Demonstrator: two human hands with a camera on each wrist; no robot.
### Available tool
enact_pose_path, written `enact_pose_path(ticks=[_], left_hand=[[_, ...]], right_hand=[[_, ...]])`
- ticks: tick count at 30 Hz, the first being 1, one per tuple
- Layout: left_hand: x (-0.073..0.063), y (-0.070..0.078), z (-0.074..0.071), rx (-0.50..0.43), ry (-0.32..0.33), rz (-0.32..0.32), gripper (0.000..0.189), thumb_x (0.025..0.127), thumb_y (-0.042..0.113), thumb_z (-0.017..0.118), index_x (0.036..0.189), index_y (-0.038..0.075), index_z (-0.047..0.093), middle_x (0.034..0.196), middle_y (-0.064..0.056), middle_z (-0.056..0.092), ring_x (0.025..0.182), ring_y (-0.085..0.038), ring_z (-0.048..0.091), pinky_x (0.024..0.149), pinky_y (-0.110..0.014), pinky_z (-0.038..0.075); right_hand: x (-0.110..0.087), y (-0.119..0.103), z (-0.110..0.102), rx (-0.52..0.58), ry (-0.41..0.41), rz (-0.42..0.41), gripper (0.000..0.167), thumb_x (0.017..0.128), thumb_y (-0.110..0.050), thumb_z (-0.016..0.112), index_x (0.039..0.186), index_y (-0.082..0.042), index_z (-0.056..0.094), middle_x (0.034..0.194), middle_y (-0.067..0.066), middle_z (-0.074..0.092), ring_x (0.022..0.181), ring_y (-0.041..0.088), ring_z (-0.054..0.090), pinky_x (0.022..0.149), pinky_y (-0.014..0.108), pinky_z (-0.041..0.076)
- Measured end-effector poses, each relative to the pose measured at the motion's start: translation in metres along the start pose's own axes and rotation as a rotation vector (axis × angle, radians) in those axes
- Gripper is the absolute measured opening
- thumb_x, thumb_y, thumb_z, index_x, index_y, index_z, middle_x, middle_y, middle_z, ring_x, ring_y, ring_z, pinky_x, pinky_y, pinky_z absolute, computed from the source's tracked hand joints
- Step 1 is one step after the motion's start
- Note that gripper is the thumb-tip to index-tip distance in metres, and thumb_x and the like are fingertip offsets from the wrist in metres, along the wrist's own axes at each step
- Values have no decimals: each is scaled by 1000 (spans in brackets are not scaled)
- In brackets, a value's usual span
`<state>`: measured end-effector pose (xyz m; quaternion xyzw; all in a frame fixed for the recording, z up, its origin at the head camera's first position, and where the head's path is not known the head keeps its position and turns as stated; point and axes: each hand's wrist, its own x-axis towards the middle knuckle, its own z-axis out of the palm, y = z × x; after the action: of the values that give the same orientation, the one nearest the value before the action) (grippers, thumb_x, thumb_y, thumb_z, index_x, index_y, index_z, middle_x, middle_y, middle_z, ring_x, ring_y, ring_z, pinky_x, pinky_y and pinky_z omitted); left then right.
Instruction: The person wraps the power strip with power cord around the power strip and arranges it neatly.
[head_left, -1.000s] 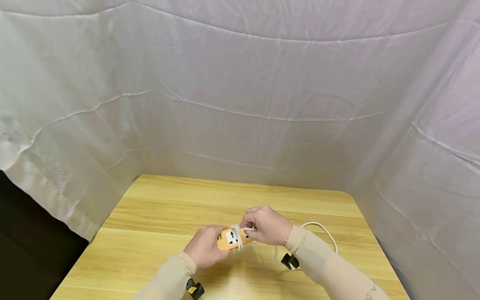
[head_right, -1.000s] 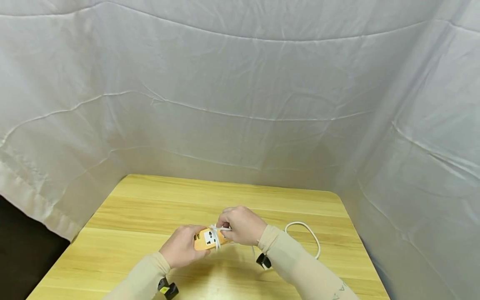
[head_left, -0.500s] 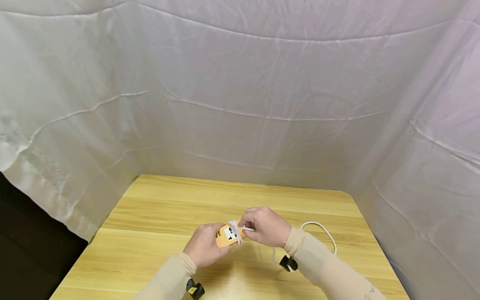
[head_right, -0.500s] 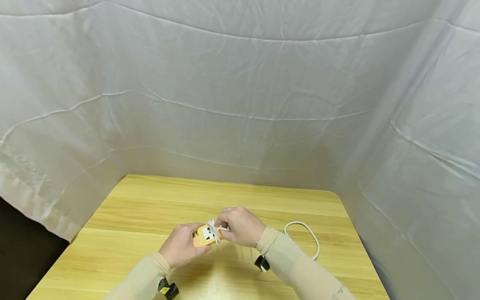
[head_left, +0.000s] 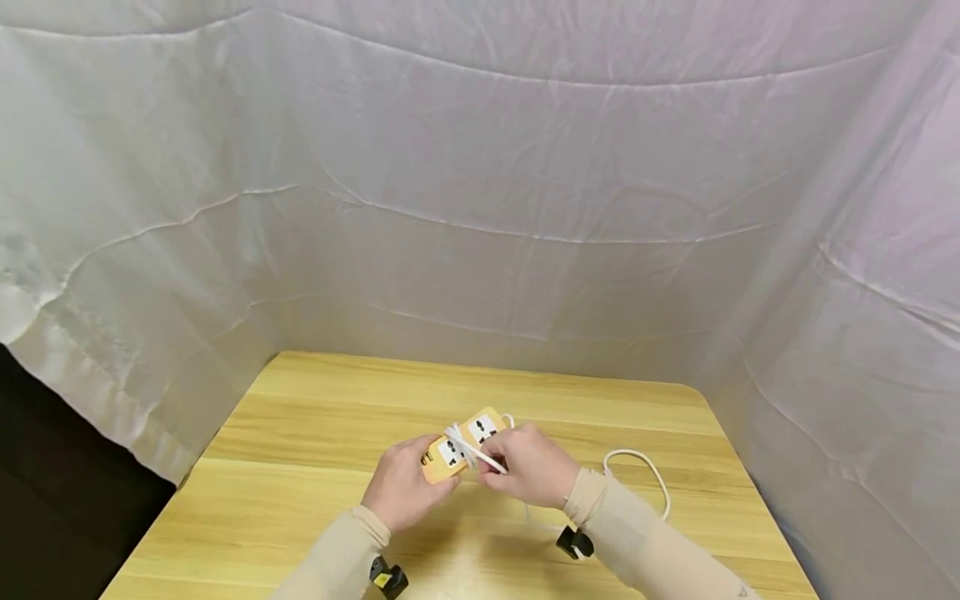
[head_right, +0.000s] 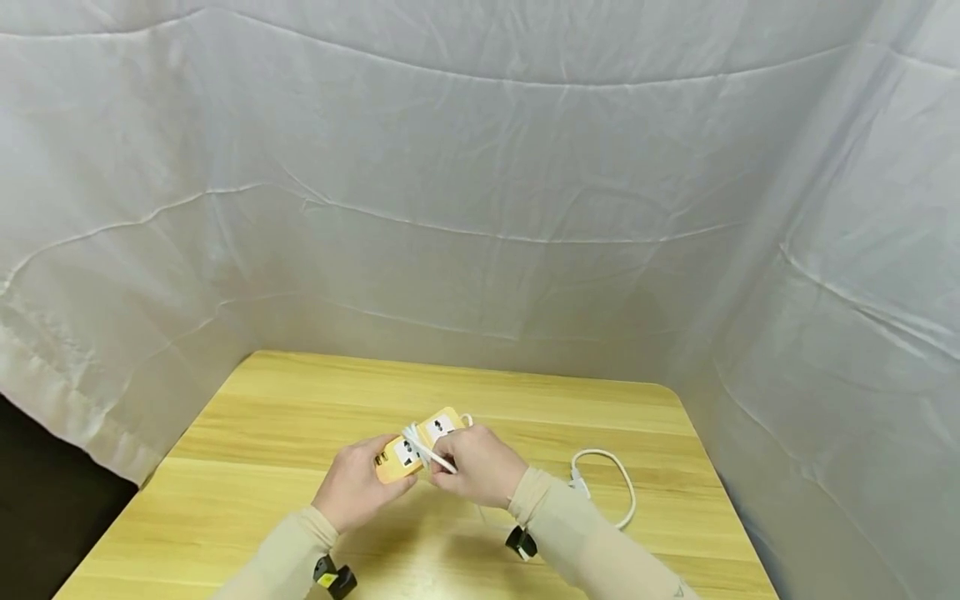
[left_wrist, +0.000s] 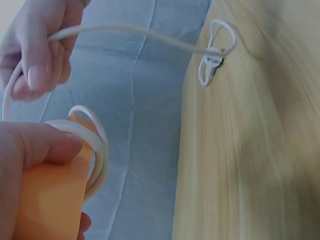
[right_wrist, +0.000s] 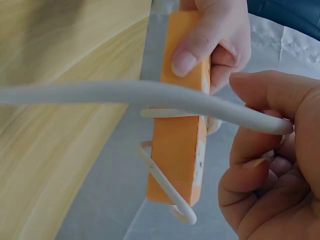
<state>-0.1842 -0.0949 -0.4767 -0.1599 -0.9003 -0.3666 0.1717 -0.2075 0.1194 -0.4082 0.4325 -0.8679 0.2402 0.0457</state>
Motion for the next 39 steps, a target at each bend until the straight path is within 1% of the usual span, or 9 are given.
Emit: enact_pose_path(ticks=[3,9,16,21,24,28,32,36,39], left_hand=[[0,-1,0,-5,17,1,52,67,31,85,110,7,67,87,3,67,66,-4,52,54,-18,42],[-1,0,-1,-42,-7,-17,52,70,31,84,111,5,66,87,2,66,63,-2,51,50,-18,41],[-1,0,-2,-65,5,-28,54,69,28,85,113,4,66,91,0,68,65,-3,53,52,-19,42],[-1,0,-2,-70,5,-31,54,69,27,85,113,4,66,91,-1,68,65,-3,53,52,-19,43],[-1,0,-2,-78,4,-40,54,69,27,84,114,4,66,91,-1,68,64,-3,53,51,-19,43],[-1,1,-3,-95,5,-59,54,69,26,85,114,4,66,91,-1,68,64,-4,54,50,-20,43],[-2,1,-4,-110,-2,-79,54,69,26,85,115,5,66,91,-1,69,64,-4,54,50,-21,44],[-1,2,-6,-124,-11,-93,54,70,27,84,115,5,66,91,-1,69,63,-4,54,50,-21,44],[0,3,-7,-132,-19,-102,54,70,28,84,115,6,66,90,-1,69,62,-4,54,51,-21,45]], right_hand=[[-2,1,3,30,-5,-23,22,81,-19,77,69,-23,59,60,-19,48,50,-8,36,44,9,30],[-4,2,5,63,23,-55,25,85,-29,74,68,-23,56,59,-18,44,50,-8,33,44,9,26],[-9,3,10,71,39,-122,20,88,-27,71,75,-22,56,63,-18,44,54,-9,36,48,6,29],[-11,3,11,131,-5,-121,15,91,-23,67,80,-21,58,63,-19,46,52,-12,36,45,7,32],[-13,3,11,215,-66,-104,12,94,-22,62,83,-20,59,65,-17,53,53,-12,43,46,9,38],[-17,3,13,309,-139,-69,17,99,-24,53,85,-19,59,65,-14,59,55,-10,52,45,13,42],[-20,4,14,318,-142,-51,21,101,-27,48,84,-20,58,61,-15,57,52,-11,49,43,14,38],[-21,7,15,305,-122,-75,22,103,-27,46,84,-21,57,61,-15,56,50,-11,43,43,13,35],[-23,9,15,301,-129,-89,23,103,-26,45,84,-21,57,61,-15,56,50,-11,40,43,13,34]])
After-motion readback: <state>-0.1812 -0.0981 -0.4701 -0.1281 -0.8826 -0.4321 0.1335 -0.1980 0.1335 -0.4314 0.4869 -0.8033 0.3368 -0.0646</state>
